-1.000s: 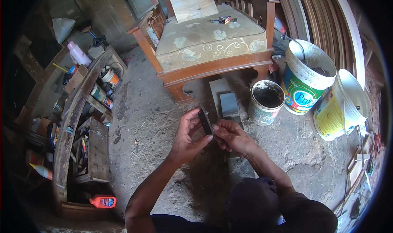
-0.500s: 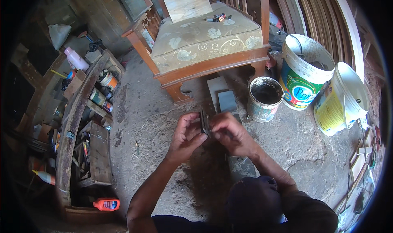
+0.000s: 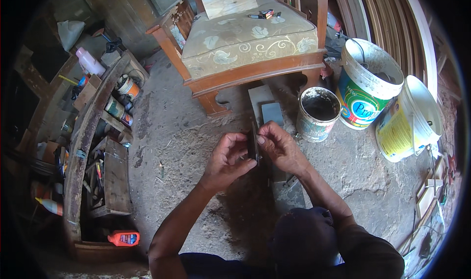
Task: The person sits on the floor and sharpens a small metal tool using a rectangular sharpening stone. They repeatedly rub the tool's edge against the stone, frequently pausing to inspect the blade and adjust their grip.
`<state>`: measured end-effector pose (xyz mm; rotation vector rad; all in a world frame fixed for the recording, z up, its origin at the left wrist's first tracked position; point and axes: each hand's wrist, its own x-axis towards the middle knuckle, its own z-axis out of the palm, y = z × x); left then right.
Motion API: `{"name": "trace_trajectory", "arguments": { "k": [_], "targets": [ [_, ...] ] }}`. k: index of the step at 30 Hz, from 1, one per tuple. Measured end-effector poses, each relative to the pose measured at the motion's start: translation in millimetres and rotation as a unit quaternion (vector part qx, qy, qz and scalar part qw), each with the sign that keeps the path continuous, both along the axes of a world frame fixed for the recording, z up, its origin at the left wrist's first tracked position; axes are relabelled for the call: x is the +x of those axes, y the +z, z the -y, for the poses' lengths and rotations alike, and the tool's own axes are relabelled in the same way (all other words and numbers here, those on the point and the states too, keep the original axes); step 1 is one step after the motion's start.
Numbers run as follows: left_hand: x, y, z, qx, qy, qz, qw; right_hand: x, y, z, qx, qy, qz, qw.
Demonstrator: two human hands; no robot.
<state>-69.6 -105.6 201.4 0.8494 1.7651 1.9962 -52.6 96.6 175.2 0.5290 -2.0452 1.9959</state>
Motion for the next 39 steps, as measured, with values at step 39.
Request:
{"name": "trace_trajectory", "arguments": {
  "k": [39],
  "targets": [
    [-10, -15, 3, -0.258, 0.228, -0.247, 0.906, 95, -217, -190, 0.289, -0.212, 0.325, 0.875]
  ]
}}
